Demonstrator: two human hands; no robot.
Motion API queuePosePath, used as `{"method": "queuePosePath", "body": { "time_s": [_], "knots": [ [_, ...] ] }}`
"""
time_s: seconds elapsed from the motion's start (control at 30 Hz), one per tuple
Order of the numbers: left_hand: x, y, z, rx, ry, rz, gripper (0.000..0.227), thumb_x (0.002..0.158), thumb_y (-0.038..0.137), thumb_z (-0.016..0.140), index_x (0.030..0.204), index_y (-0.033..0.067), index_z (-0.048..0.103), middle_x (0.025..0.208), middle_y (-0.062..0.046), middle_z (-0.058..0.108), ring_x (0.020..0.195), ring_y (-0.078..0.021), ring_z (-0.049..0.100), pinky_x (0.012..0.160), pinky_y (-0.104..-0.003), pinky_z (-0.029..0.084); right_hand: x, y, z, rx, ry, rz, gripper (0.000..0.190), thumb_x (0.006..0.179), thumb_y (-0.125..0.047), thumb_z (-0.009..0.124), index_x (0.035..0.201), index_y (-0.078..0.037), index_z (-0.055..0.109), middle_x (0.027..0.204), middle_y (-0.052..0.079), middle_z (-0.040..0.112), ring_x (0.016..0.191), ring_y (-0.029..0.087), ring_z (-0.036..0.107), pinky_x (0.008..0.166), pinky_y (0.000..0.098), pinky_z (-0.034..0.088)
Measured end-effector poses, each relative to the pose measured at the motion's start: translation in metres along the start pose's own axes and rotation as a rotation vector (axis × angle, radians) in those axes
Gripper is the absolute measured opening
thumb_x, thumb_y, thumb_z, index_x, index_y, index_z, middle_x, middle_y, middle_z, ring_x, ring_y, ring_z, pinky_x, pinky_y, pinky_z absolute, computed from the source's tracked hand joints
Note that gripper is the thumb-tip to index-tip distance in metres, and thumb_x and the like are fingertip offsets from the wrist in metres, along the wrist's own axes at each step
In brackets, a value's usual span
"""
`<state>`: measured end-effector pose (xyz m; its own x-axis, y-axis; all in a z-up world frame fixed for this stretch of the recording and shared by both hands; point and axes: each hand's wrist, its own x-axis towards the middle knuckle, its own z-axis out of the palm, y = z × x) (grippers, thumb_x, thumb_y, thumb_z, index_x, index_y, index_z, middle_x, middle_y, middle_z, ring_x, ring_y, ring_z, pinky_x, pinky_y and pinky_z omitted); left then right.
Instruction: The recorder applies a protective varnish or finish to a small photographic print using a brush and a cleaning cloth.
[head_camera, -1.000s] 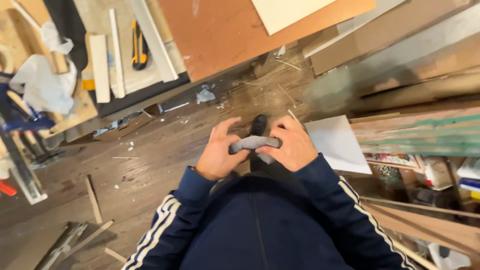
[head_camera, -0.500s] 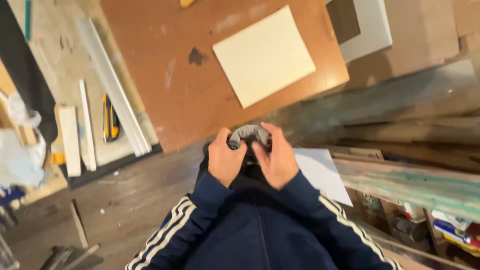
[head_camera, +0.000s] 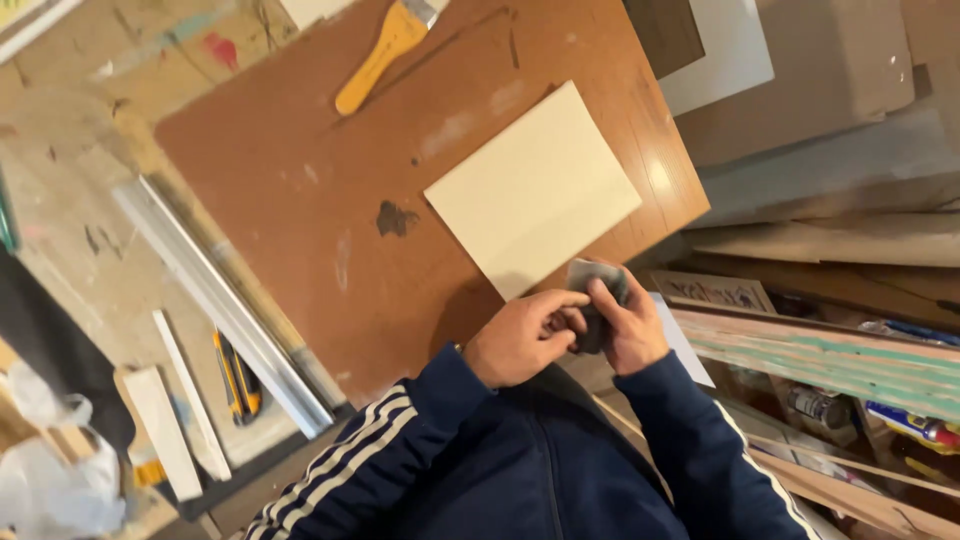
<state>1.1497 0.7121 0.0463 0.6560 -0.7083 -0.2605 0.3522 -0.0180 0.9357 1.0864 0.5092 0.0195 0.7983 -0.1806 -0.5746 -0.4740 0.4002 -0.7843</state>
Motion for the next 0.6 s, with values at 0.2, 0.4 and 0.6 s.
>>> {"method": "queuePosePath", "body": {
  "time_s": [0.2, 0.4, 0.6],
  "knots": [
    [0.016, -0.009, -0.063, 0.804, 0.149, 0.14, 0.042, 0.088, 0.014, 0.065, 0.13, 0.0136, 0.067, 0.136, -0.012, 0.061, 0.13, -0.0313, 0.054, 0.106, -0.043, 0.047, 0.03, -0.042, -0.002, -0.603, 0.206, -0.215, 0.041, 0.091, -0.008, 0.075, 0.128, 0.0, 0.062, 0.113, 0.009, 0.07, 0.101, 0.017, 0.067, 0.088, 0.0301, 0.054],
    [0.035, -0.036, -0.093, 1.169, 0.021, 0.268, 0.056, 0.081, 0.018, 0.063, 0.137, 0.0197, 0.063, 0.161, -0.015, 0.034, 0.149, -0.0391, 0.029, 0.118, -0.058, 0.03, 0.066, -0.059, 0.087, -1.277, 0.266, -0.544, 0.047, 0.084, -0.01, 0.082, 0.127, -0.005, 0.064, 0.114, 0.017, 0.065, 0.103, 0.032, 0.065, 0.087, 0.0394, 0.053],
    [0.038, -0.061, -0.101, 1.101, 0.005, 0.256, 0.061, 0.087, 0.019, 0.058, 0.148, 0.0249, 0.056, 0.169, -0.009, 0.027, 0.155, -0.0329, 0.024, 0.123, -0.056, 0.024, 0.094, -0.027, 0.099, -1.415, 0.217, -0.485, 0.043, 0.084, -0.006, 0.078, 0.126, -0.012, 0.069, 0.112, 0.019, 0.059, 0.101, 0.038, 0.062, 0.084, 0.0437, 0.053]
  ]
}}
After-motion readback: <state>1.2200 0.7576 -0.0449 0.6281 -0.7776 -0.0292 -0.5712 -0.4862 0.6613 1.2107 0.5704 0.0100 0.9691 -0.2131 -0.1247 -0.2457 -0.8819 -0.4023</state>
